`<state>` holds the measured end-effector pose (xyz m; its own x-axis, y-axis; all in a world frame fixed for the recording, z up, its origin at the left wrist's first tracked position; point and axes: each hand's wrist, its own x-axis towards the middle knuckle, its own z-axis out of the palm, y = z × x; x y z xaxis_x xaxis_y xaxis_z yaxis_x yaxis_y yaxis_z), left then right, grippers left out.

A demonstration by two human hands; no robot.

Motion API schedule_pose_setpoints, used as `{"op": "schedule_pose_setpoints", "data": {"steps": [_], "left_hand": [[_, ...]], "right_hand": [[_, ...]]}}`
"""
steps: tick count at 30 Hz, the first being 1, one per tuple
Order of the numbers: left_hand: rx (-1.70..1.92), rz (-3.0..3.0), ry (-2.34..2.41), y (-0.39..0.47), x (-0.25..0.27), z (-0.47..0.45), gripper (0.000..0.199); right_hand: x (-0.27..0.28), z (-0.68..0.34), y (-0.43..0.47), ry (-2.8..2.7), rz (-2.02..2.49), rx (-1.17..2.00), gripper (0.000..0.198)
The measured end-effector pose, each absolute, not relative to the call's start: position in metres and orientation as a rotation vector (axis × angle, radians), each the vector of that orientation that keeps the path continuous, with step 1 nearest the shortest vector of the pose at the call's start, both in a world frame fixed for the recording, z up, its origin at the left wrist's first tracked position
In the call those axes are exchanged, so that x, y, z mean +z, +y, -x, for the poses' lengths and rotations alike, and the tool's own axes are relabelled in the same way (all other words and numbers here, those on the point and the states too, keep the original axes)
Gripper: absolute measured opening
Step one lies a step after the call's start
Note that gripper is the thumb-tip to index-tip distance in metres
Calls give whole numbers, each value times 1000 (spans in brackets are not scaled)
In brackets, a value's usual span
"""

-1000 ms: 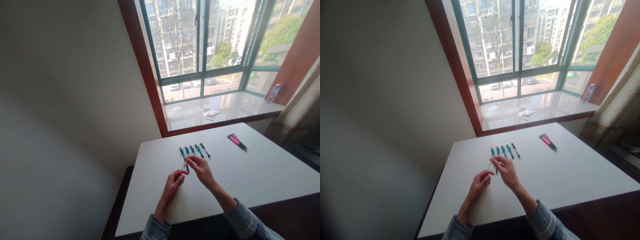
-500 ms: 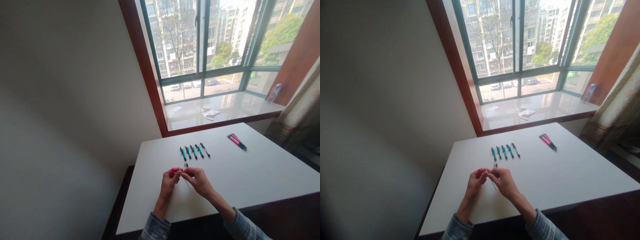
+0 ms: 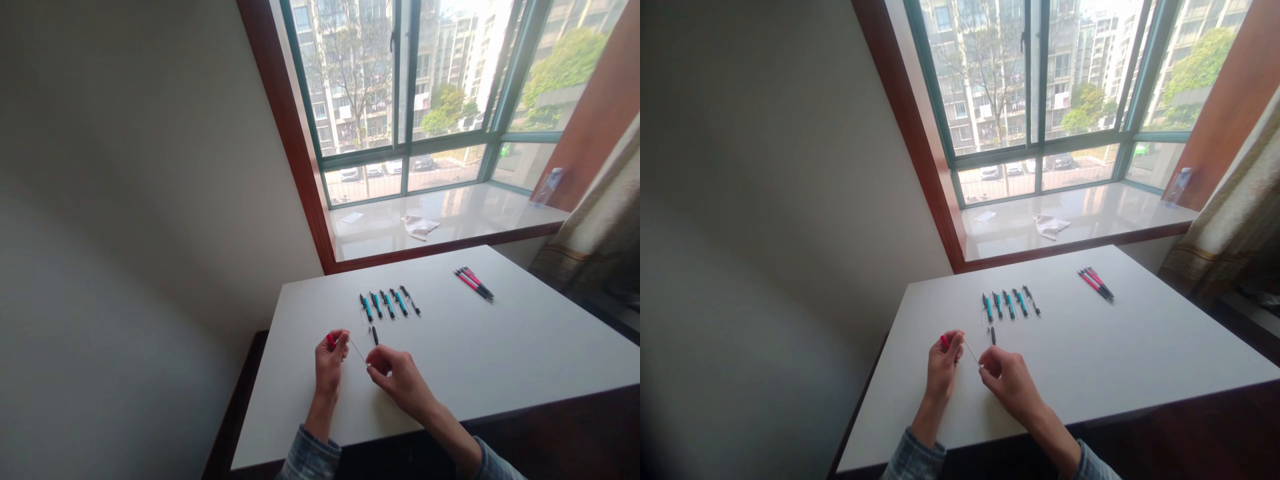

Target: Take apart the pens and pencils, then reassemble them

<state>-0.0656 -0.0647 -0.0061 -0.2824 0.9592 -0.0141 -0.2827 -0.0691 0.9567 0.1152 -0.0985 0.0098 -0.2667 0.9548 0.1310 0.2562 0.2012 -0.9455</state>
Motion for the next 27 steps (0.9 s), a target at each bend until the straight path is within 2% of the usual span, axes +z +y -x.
{"op": "schedule_pose_setpoints", "data": {"steps": [5, 10, 17, 27], "left_hand": [[1781, -668, 1257, -60, -7, 71, 47], [1743, -728, 1265, -60, -8, 71, 47], [1719, -746, 1273, -61, -7, 69, 46], [1702, -764, 1282, -63, -7, 69, 45]], "right_hand": [[8, -114, -101, -1832, 1252, 988, 17], [5, -101, -93, -2006, 1306, 841, 20], [-6, -117, -93, -2089, 1123, 776, 29], [-14, -115, -100, -2199, 921, 681, 27]]}}
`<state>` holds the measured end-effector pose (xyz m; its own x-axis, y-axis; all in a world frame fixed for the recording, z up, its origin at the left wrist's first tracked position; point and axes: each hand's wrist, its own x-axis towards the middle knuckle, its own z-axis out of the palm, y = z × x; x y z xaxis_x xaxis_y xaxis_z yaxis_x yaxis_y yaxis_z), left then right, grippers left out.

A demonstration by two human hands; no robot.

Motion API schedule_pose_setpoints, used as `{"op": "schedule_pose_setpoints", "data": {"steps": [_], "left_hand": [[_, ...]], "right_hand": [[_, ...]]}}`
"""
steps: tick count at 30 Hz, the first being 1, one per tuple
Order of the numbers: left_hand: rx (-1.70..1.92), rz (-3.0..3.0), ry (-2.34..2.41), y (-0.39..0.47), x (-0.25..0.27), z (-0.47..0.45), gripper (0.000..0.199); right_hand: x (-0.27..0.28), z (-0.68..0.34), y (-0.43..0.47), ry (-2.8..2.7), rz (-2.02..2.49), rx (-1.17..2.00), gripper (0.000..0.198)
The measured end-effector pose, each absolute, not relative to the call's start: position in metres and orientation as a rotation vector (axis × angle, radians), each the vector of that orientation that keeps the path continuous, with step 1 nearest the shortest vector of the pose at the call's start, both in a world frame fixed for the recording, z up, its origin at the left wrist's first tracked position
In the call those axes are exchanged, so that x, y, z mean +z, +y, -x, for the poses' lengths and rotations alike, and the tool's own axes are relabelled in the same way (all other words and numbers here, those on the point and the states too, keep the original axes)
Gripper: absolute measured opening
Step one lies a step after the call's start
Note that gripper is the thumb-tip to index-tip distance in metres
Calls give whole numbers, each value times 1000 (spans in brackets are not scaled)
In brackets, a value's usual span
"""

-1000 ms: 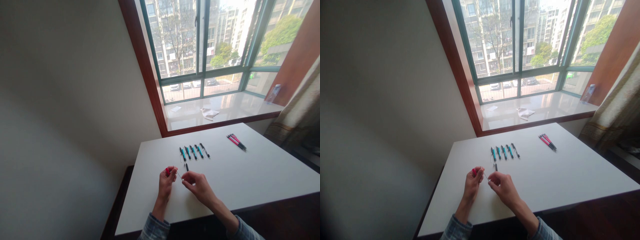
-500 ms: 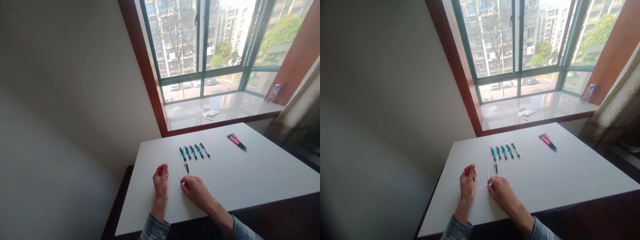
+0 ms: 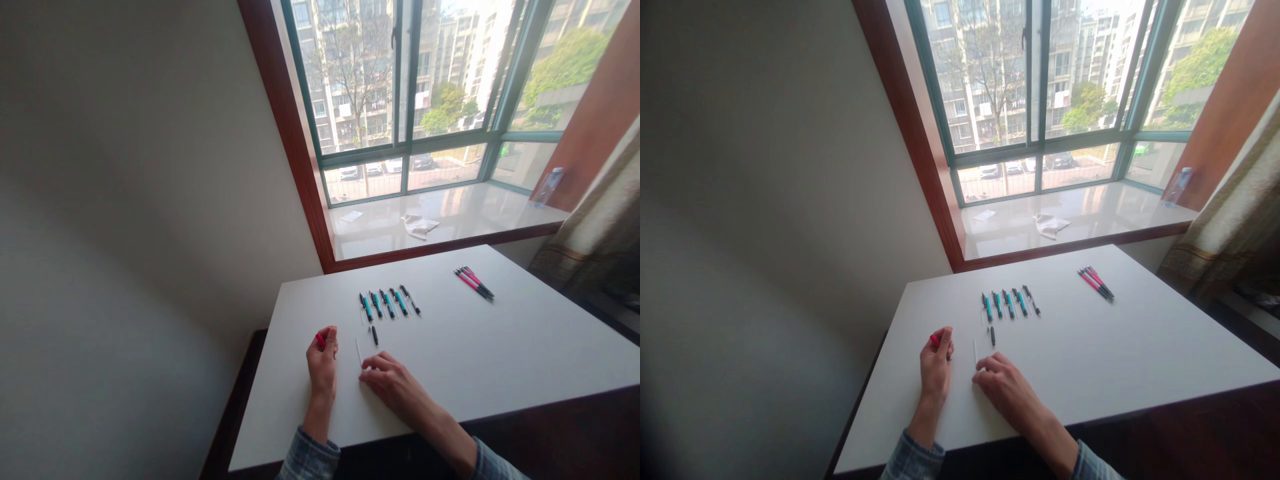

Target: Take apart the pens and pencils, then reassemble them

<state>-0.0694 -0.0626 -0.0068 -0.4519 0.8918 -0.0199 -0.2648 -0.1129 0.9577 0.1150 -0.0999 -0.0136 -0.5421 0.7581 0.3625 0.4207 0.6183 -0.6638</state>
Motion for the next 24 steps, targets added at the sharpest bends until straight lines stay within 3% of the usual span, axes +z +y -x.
{"op": "schedule_pose_setpoints", "data": {"steps": [24], "left_hand": [[1685, -778, 1295, -62, -5, 69, 49]], "right_hand": [[-12, -128, -81, -2189, 971, 638, 26]]}}
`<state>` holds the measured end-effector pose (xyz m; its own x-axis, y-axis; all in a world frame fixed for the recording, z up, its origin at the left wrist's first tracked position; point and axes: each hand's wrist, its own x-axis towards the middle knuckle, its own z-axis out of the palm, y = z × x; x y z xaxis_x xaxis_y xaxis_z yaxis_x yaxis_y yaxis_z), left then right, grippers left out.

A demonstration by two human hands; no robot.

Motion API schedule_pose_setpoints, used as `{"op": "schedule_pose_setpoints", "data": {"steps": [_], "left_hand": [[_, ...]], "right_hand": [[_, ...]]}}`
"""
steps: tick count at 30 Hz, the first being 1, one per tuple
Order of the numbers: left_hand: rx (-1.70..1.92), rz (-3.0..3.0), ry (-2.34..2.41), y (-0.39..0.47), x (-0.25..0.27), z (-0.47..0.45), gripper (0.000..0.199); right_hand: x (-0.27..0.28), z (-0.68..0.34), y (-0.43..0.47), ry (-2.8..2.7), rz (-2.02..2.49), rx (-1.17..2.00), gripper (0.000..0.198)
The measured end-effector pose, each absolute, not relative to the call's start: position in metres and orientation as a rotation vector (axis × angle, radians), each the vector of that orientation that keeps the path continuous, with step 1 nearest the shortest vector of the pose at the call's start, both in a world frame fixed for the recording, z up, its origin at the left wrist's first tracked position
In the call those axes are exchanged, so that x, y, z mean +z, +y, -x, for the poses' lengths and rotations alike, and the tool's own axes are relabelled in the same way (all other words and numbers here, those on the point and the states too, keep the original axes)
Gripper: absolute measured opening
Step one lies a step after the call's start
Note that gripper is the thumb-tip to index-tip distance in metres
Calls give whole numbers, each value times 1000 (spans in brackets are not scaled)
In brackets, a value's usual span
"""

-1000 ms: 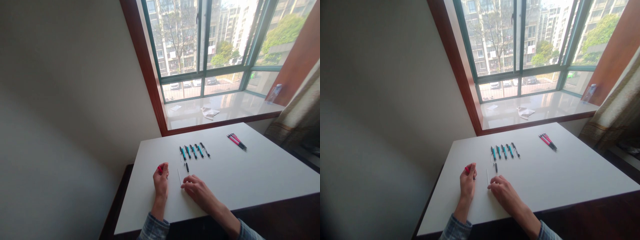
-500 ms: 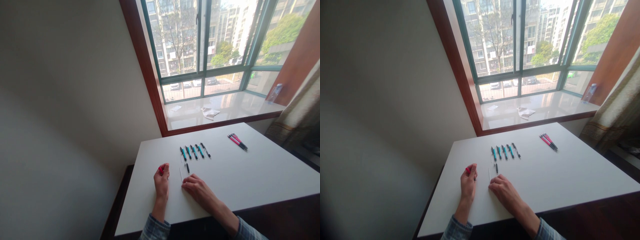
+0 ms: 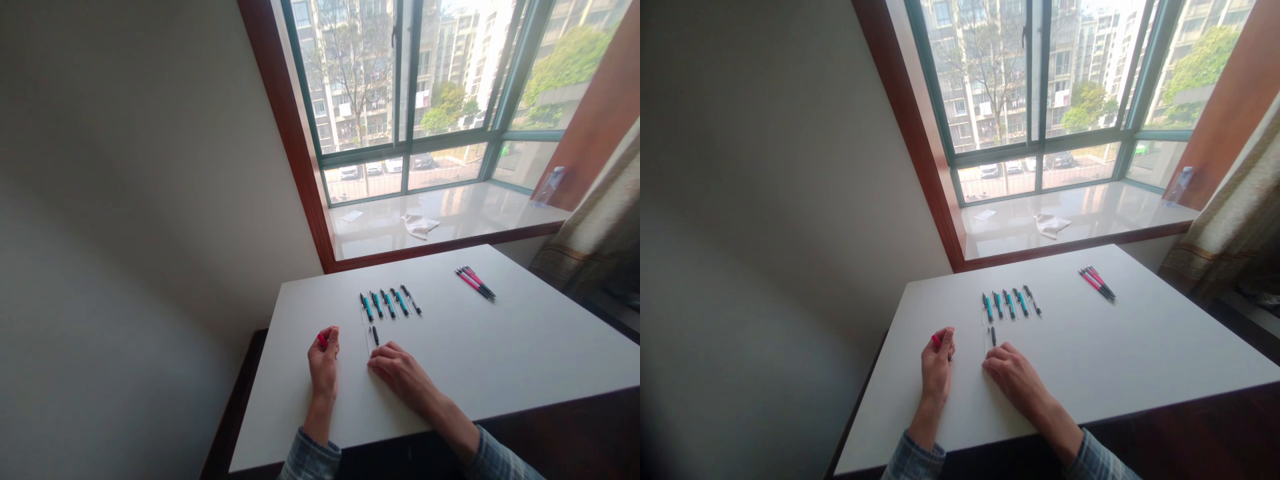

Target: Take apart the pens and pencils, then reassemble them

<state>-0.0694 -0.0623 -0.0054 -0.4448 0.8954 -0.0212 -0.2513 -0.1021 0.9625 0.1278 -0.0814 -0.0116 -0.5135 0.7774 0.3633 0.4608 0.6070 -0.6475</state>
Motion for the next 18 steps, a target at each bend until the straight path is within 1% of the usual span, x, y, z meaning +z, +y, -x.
{"op": "schedule_pose_setpoints", "data": {"steps": [11, 14, 18], "left_hand": [[1685, -795, 1277, -63, -4, 68, 46], [1643, -828, 1308, -65, -1, 67, 46], [1394, -1044, 1298, -70, 5, 63, 41]], "right_hand": [[-7, -129, -79, -2232, 1011, 597, 25], [-2, -130, -81, -2177, 1003, 588, 31], [9, -130, -82, -2050, 954, 578, 43]]}}
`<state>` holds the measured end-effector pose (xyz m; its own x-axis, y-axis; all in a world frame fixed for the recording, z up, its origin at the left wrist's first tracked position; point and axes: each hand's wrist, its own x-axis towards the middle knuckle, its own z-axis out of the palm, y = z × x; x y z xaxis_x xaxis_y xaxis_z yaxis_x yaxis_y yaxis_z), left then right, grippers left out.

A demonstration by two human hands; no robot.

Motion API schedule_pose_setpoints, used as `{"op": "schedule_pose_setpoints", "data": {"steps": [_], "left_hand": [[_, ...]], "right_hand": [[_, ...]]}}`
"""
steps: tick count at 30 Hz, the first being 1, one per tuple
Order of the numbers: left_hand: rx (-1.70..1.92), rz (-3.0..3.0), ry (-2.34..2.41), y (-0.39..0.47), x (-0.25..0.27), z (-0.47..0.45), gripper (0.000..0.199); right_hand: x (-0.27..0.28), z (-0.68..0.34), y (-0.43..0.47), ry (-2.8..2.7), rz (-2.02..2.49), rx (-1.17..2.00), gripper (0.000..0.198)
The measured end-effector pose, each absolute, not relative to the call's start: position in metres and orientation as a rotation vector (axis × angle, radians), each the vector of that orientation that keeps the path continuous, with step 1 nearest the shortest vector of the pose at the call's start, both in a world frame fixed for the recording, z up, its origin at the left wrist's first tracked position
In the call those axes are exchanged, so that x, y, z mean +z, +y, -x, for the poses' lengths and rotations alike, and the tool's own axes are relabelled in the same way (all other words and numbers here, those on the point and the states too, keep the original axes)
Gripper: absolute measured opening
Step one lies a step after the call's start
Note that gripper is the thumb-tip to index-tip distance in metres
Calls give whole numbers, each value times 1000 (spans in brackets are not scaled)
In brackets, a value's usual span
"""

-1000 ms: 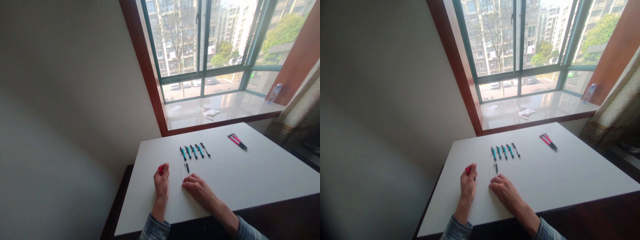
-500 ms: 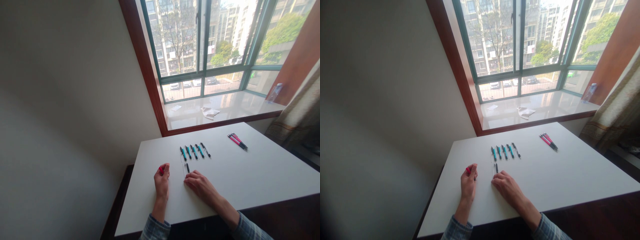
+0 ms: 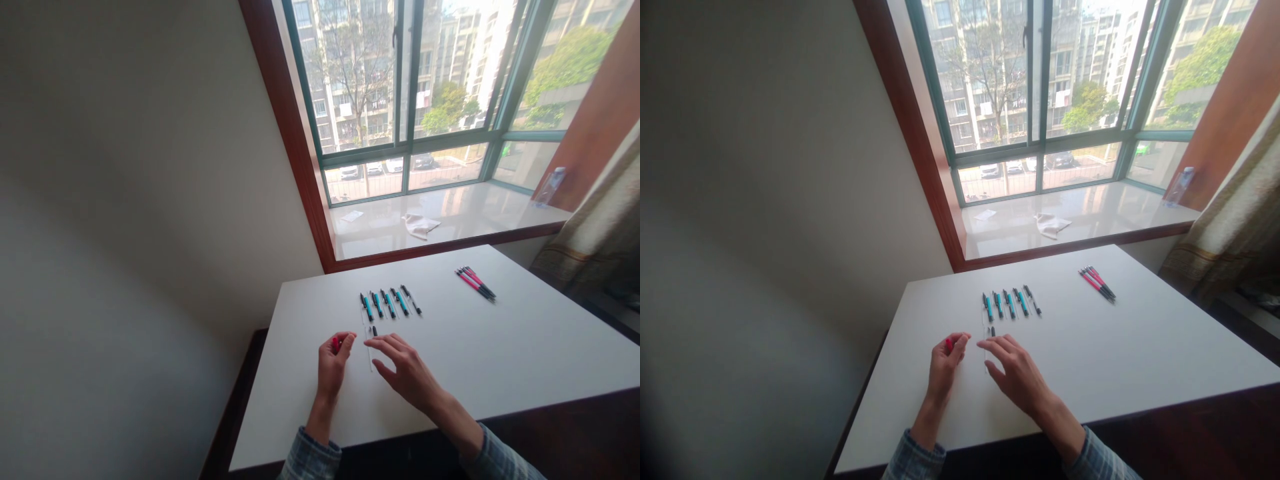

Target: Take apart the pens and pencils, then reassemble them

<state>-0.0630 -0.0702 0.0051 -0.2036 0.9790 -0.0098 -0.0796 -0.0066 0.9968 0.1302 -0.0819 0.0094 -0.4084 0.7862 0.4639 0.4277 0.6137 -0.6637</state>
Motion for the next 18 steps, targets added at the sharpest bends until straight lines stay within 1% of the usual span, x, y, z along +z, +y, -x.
{"op": "schedule_pose_setpoints", "data": {"steps": [3, 5, 10, 14, 18], "left_hand": [[1237, -1227, 1227, -75, 12, 60, 36], [1183, -1295, 1195, -77, 15, 58, 34], [1074, -1388, 1114, -78, 14, 59, 35], [1062, -1436, 1137, -77, 10, 60, 42], [1050, -1442, 1162, -77, 10, 60, 42]], "right_hand": [[17, -129, -81, -2005, 876, 571, 51], [19, -128, -80, -2005, 823, 574, 52], [19, -125, -78, -1999, 759, 558, 44], [18, -124, -78, -2010, 753, 522, 36], [16, -125, -78, -1991, 770, 500, 35]]}}
